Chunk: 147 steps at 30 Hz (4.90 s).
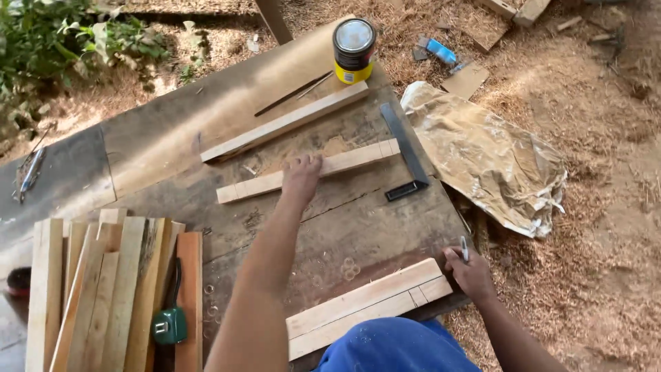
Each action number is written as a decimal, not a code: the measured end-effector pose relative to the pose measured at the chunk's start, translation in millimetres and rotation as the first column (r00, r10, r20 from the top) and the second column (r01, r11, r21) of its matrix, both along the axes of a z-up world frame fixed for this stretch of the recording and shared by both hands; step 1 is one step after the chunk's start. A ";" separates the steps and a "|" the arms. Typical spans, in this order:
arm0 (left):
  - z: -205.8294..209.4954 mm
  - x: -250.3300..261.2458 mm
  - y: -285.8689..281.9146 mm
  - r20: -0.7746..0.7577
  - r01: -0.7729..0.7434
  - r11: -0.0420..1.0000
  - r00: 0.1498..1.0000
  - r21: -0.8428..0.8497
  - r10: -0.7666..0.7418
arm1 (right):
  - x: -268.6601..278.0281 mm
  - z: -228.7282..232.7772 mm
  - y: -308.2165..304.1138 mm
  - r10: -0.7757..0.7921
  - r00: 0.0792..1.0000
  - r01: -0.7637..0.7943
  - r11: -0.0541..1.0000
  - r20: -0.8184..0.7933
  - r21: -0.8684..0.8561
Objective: The person marks wooden planks using an L-square ruler and a pen, then aligns the planks together on the workbench and draws guide lines across them.
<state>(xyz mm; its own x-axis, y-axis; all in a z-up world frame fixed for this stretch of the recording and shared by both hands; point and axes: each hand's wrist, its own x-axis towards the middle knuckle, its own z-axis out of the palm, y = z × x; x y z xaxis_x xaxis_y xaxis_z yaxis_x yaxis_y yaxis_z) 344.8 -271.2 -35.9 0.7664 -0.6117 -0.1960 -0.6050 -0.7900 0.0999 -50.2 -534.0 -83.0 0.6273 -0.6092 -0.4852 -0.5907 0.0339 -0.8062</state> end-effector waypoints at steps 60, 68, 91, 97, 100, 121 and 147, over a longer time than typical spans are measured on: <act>26.1 -240.4 91.1 -0.157 -0.030 0.967 0.988 -0.252 -0.010 | 1.7 24.1 5.5 0.073 0.996 -0.071 0.997 0.044 -0.043; 34.4 -246.6 109.9 -0.163 -0.145 0.983 0.979 -0.112 0.126 | 1.4 27.1 7.6 0.081 0.996 -0.080 0.996 0.040 -0.033; 29.6 -258.8 109.7 -0.146 -0.258 0.928 0.963 -0.270 0.225 | 0.9 27.0 3.8 0.119 0.992 -0.116 0.990 0.038 -0.081; 32.4 -258.1 108.0 -0.172 -0.253 0.939 0.961 -0.233 0.217 | -1.7 19.4 2.6 0.120 0.990 -0.115 0.991 0.069 -0.071; 31.5 -259.5 107.6 -0.166 -0.258 0.939 0.960 -0.226 0.224 | -3.2 18.3 2.6 0.122 0.990 -0.117 0.990 0.075 -0.076; 31.1 -260.1 108.9 -0.150 -0.256 0.928 0.963 -0.271 0.222 | -1.0 23.7 4.2 0.117 0.990 -0.112 0.992 0.077 -0.064; 24.8 -310.2 122.5 0.056 -0.393 0.727 0.860 -0.563 0.508 | -14.6 -13.7 -14.9 0.168 0.968 -0.173 0.985 0.186 0.009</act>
<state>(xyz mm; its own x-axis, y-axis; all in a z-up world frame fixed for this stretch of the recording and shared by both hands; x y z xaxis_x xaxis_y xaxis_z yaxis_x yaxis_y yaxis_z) 34.7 -148.7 -11.0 0.9631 -0.1462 0.2260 -0.2425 -0.8355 0.4930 -64.8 -548.9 -96.7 0.8004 -0.4748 -0.3659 -0.4316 -0.0328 -0.9015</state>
